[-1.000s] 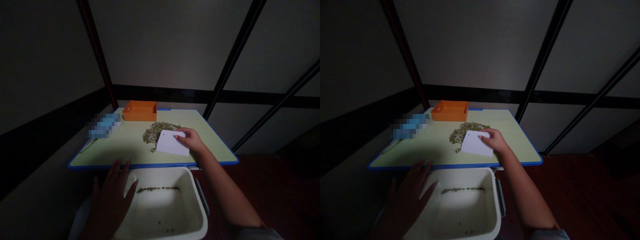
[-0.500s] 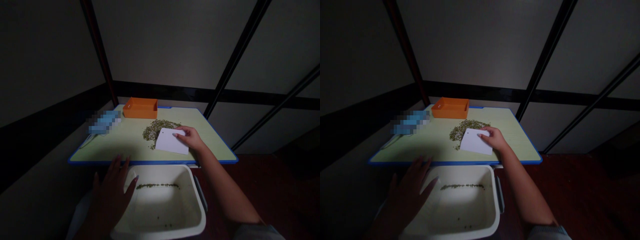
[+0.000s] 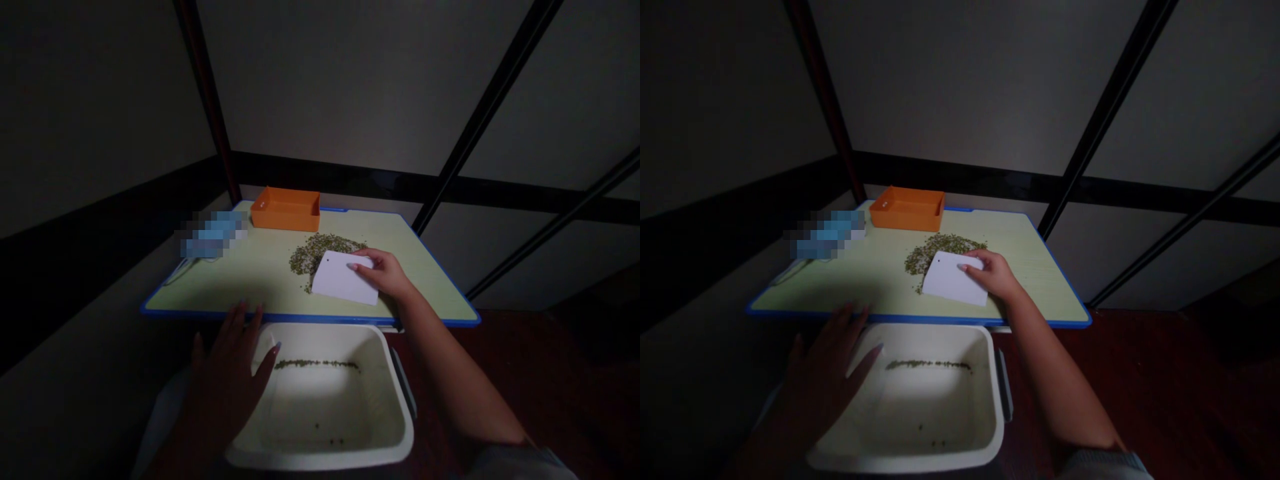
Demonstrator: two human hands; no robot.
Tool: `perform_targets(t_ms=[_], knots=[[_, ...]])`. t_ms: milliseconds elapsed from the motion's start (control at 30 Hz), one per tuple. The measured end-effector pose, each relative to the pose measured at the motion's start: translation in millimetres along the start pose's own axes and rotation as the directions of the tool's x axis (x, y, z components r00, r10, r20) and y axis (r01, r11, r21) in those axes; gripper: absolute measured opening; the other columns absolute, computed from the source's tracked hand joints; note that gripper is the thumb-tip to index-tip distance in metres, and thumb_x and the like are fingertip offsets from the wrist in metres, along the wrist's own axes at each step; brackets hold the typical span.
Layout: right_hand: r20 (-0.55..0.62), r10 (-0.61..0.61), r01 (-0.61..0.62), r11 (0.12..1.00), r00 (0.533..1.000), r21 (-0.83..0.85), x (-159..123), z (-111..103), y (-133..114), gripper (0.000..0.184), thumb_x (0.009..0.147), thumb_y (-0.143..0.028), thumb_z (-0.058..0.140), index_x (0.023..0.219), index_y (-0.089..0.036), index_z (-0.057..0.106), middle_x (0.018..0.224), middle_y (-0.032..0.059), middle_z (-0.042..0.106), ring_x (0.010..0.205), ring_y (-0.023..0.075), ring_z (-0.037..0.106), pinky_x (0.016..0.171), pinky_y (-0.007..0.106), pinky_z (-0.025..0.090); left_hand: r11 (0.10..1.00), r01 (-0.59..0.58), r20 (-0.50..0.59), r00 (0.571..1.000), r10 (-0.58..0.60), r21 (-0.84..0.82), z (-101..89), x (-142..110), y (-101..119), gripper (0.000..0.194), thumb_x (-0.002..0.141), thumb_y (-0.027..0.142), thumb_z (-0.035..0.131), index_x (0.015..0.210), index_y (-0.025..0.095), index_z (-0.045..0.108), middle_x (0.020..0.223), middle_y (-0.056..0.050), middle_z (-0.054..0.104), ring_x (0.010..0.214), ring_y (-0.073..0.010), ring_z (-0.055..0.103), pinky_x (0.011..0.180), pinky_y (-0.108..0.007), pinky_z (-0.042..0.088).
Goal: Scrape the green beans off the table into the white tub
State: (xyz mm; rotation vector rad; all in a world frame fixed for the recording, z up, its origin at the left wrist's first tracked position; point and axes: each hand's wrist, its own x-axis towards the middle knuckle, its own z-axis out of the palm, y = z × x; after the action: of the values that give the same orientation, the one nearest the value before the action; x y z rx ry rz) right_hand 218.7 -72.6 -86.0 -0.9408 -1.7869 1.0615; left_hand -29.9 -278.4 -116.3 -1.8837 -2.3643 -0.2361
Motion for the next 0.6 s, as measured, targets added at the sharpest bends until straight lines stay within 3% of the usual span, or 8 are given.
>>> perform_targets(t_ms=[267, 467, 600], knots=[[-0.034, 0.036, -0.036, 0.999, 0.999, -0.008, 0.1, 0.6, 4.7, 0.044, 0.065, -0.048, 0.075, 0.092, -0.014, 0.069, 0.080, 0.0069, 0.068, 0.058, 0.0124, 0.054, 0.049, 0.025, 0.041, 1.000, -0.006, -0.019, 1.000, 0.006, -0.013, 0.6, -2.4, -0.6, 0.057, 0.092, 0.045, 0.026, 0.146, 0.026, 0.028, 0.157, -0.009, 0.027, 0.145, -0.0261, 0.026, 0.112, -0.066, 0.024], [-0.063, -0.060, 0.058, 0.998, 0.996, -0.031, 4.1, -2.0, 4.9, 0.041, 0.067, -0.047, 0.073, 0.092, -0.015, 0.070, 0.091, 0.0077, 0.070, 0.074, 0.0162, 0.060, 0.061, 0.027, 0.046, 0.999, -0.007, -0.046, 0.999, 0.006, -0.039, 2.6, 1.7, -1.3, 0.059, 0.092, 0.046, 0.022, 0.144, 0.021, 0.034, 0.156, -0.013, 0.029, 0.144, -0.0296, 0.029, 0.111, -0.069, 0.022], [-0.052, -0.047, 0.044, 0.998, 0.998, -0.052, 2.1, -0.9, 3.3, 0.042, 0.066, -0.049, 0.074, 0.090, -0.016, 0.070, 0.087, 0.0073, 0.069, 0.071, 0.0158, 0.059, 0.058, 0.026, 0.044, 0.999, -0.015, -0.017, 1.000, 0.015, -0.036, -0.7, 1.0, 0.3, 0.059, 0.091, 0.045, 0.025, 0.145, 0.022, 0.031, 0.157, -0.012, 0.026, 0.145, -0.0288, 0.026, 0.112, -0.067, 0.022]])
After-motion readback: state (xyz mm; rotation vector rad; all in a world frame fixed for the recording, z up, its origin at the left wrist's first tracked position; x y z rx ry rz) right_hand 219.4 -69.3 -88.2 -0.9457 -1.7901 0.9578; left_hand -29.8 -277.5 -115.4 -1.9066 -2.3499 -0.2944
